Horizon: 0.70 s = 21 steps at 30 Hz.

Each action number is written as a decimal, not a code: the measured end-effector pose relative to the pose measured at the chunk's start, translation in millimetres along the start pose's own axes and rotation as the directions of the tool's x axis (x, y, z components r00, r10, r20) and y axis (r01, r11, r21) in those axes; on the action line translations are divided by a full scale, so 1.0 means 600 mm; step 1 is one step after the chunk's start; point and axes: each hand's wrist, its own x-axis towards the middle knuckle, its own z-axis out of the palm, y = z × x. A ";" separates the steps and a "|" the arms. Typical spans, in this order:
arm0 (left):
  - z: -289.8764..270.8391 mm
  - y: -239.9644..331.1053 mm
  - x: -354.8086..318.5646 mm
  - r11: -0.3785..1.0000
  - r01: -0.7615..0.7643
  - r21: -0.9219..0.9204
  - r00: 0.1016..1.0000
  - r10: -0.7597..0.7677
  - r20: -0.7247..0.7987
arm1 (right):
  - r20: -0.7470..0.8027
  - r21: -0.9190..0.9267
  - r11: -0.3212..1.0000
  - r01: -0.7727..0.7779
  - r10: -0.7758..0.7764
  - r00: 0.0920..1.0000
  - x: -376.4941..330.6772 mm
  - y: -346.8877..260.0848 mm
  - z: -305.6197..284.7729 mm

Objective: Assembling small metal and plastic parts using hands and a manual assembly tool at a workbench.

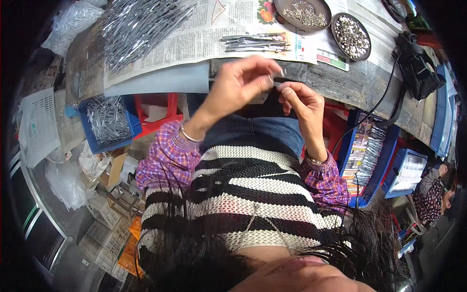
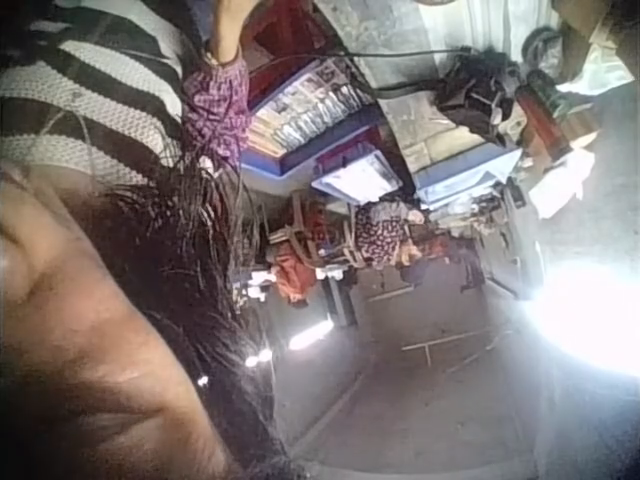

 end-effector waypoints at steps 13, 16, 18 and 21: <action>-0.071 -0.012 0.122 0.460 -0.319 0.828 0.916 0.375 0.144 | 0.055 -0.041 0.995 -0.086 0.088 0.995 -0.003 0.009 -0.007; -0.071 -0.017 0.115 0.340 -0.298 0.892 0.929 0.317 0.189 | 0.068 -0.057 0.993 -0.101 0.105 0.992 -0.002 0.011 -0.009; -0.066 -0.015 0.115 0.249 -0.324 0.913 0.908 0.351 0.227 | 0.079 -0.069 0.993 -0.097 0.102 0.992 -0.002 0.011 -0.007; -0.068 -0.018 0.115 0.254 -0.337 0.906 0.914 0.321 0.250 | 0.079 -0.120 0.990 -0.074 0.084 0.993 -0.003 0.010 -0.006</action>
